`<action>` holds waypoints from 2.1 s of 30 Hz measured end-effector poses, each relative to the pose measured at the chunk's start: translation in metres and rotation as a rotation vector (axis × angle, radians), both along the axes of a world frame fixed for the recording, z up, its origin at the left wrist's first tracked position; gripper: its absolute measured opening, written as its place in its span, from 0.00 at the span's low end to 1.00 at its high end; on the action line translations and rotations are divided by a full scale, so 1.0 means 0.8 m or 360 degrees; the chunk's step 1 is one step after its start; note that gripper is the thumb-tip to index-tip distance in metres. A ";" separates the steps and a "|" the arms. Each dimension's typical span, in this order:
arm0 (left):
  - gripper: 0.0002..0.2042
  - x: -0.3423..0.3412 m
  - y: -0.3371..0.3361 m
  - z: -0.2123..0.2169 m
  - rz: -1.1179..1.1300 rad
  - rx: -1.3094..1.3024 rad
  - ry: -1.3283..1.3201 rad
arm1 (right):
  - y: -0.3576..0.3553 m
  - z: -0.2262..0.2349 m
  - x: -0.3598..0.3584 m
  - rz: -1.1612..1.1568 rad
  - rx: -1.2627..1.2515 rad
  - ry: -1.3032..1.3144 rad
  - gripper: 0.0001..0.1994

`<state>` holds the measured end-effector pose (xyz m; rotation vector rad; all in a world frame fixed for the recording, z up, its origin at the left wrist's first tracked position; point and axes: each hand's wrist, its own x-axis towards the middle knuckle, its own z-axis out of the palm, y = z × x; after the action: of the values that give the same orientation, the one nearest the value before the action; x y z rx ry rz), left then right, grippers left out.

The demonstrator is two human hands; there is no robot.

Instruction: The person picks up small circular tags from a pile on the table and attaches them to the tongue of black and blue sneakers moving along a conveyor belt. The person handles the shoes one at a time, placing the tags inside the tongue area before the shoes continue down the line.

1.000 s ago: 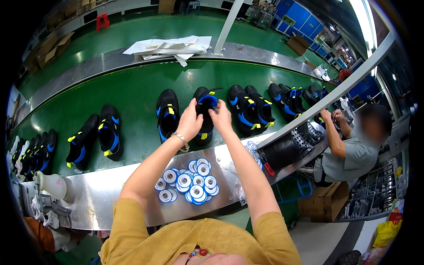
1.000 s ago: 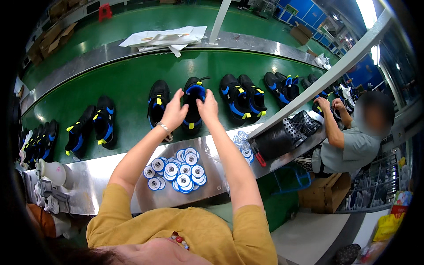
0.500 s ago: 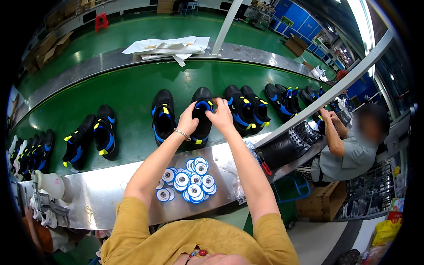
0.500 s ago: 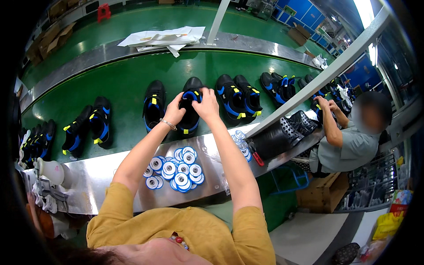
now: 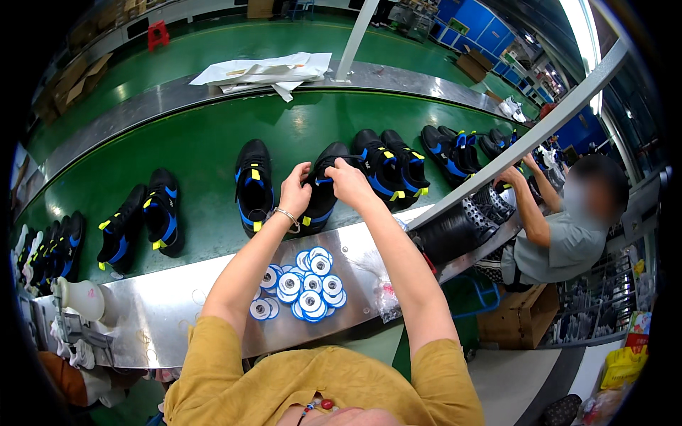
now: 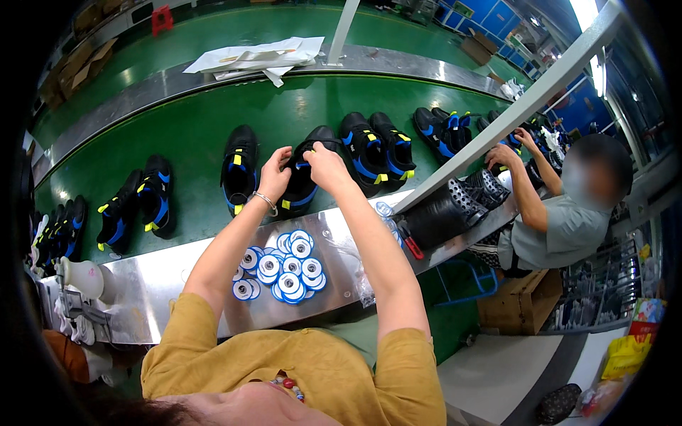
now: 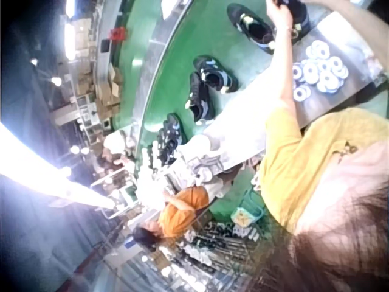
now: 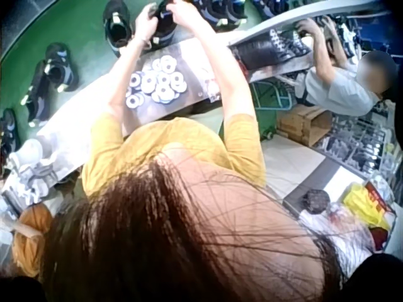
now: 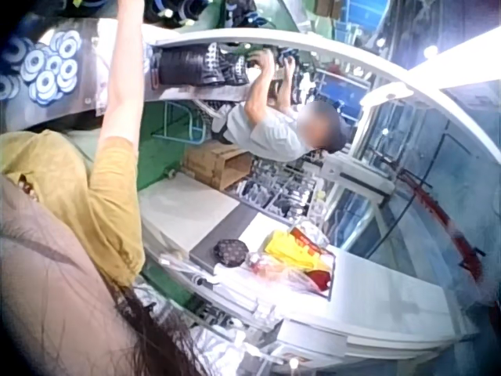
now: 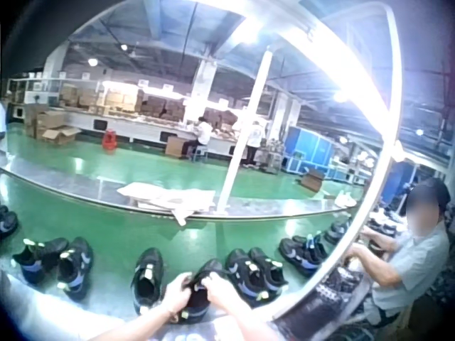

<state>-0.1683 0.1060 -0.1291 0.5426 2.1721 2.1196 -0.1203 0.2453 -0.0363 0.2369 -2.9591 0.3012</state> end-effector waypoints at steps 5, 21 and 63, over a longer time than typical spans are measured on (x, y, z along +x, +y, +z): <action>0.20 -0.004 0.002 -0.011 0.0086 -0.0135 0.0071 | -0.048 -0.025 -0.004 -0.0050 0.0252 0.0011 0.06; 0.13 0.013 -0.008 0.063 0.0000 -0.1207 0.1224 | 0.001 0.003 0.031 -0.0876 -0.1500 0.0189 0.15; 0.16 0.046 -0.115 0.033 0.0697 -0.0404 0.0924 | -0.105 -0.045 0.034 -0.0790 -0.2432 -0.0548 0.07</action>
<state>-0.1315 0.0138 -0.1026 0.7988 3.0739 1.9853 -0.0930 0.1612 -0.0724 -0.7452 -2.0212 2.3462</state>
